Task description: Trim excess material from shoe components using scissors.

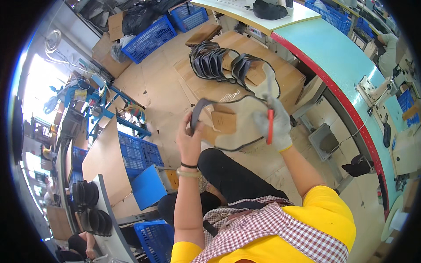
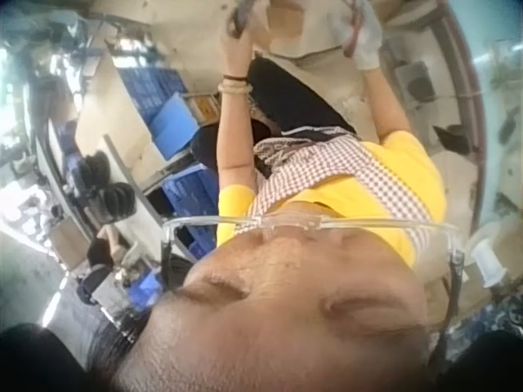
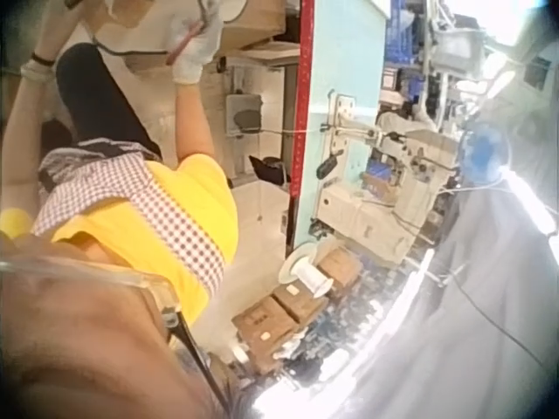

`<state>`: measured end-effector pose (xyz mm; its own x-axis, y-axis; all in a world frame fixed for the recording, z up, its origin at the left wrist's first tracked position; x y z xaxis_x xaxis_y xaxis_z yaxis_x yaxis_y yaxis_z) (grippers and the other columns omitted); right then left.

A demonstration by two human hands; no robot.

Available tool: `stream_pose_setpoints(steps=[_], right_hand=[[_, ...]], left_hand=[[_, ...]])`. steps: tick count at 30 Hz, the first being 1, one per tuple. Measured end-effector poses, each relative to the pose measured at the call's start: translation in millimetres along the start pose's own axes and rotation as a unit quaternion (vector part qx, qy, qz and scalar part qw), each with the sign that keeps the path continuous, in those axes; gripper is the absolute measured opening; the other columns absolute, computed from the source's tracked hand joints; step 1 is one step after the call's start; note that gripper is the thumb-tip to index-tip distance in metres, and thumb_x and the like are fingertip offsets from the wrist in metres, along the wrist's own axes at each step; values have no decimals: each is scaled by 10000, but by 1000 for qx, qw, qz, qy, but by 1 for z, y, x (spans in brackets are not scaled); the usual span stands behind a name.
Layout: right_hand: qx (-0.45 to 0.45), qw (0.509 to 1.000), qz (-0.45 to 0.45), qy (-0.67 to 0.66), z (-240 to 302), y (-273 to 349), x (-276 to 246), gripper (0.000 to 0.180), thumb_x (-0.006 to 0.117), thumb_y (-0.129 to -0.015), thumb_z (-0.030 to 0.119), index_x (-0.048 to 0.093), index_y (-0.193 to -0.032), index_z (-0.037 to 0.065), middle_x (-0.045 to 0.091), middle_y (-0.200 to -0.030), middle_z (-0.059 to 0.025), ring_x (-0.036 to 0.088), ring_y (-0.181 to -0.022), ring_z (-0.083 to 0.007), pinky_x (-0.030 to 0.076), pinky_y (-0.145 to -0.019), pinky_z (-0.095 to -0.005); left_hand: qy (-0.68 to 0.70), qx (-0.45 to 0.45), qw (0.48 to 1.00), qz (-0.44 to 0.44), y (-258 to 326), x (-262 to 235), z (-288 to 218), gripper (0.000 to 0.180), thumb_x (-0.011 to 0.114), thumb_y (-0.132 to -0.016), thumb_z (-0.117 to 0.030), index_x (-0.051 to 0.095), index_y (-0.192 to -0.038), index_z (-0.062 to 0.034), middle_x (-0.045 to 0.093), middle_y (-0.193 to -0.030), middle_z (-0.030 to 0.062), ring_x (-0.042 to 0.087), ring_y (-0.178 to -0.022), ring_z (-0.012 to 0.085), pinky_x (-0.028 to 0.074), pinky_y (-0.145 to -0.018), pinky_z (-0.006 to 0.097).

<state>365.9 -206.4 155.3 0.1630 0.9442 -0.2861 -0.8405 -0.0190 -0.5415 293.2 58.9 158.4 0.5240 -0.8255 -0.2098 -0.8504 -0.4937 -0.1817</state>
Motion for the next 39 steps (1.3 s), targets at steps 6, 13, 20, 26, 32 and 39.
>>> stream_pose_setpoints(steps=[6,13,20,26,32,39], right_hand=[[233,930,-198,-203,-78,-44,-15,451,674,-767,187,557,-1170,23,600,-999,-70,574,-910,-148,467,-769,-289],[304,925,-192,125,-265,-53,-29,447,670,-741,292,581,-1081,17,642,-904,-174,626,-833,-292,486,-767,-362],[266,946,-153,106,-260,-78,29,372,623,-790,321,579,-1025,36,636,-948,-180,622,-879,-321,475,-796,-397],[167,926,57,333,-283,-125,58,90,493,-869,185,580,-865,159,598,-761,-34,592,-730,-186,443,-571,-400],[-53,957,-22,283,-231,-175,-2,141,539,-780,147,451,-682,196,400,-629,3,501,-641,-203,407,-561,-358],[138,899,-76,410,-116,-130,-39,269,647,-835,345,690,-826,80,677,-791,-91,638,-700,-217,501,-609,-343]], left_hand=[[155,205,959,119,27,22,-107,546,674,-795,-19,481,-1306,1,535,-1291,164,546,-1154,257,457,-933,349],[-2,4,999,33,63,-42,40,332,612,-858,-22,581,-1186,16,620,-1133,135,623,-959,193,520,-791,286],[-136,-130,893,-409,252,-312,133,208,509,-965,-130,610,-1095,-3,647,-963,84,608,-681,124,494,-531,217],[-311,-423,741,-418,420,-399,224,366,665,-806,-272,668,-1106,-63,656,-1104,173,627,-1035,300,468,-920,366],[-375,-631,662,-153,592,-389,319,454,571,-750,-466,722,-924,-74,674,-1029,147,625,-1002,327,476,-880,411],[-207,-717,607,-273,696,-344,360,640,663,-780,-491,624,-1077,74,581,-1187,272,547,-1152,347,427,-986,401]])
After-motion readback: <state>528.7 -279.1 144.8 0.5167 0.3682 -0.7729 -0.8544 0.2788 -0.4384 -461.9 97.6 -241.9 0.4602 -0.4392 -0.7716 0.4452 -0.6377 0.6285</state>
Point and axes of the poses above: each hand's wrist, its own y-axis away from the middle knuckle, its own x-axis out of the palm, z = x × y, the point moved 8 cm from there along -y, towards the middle knuckle
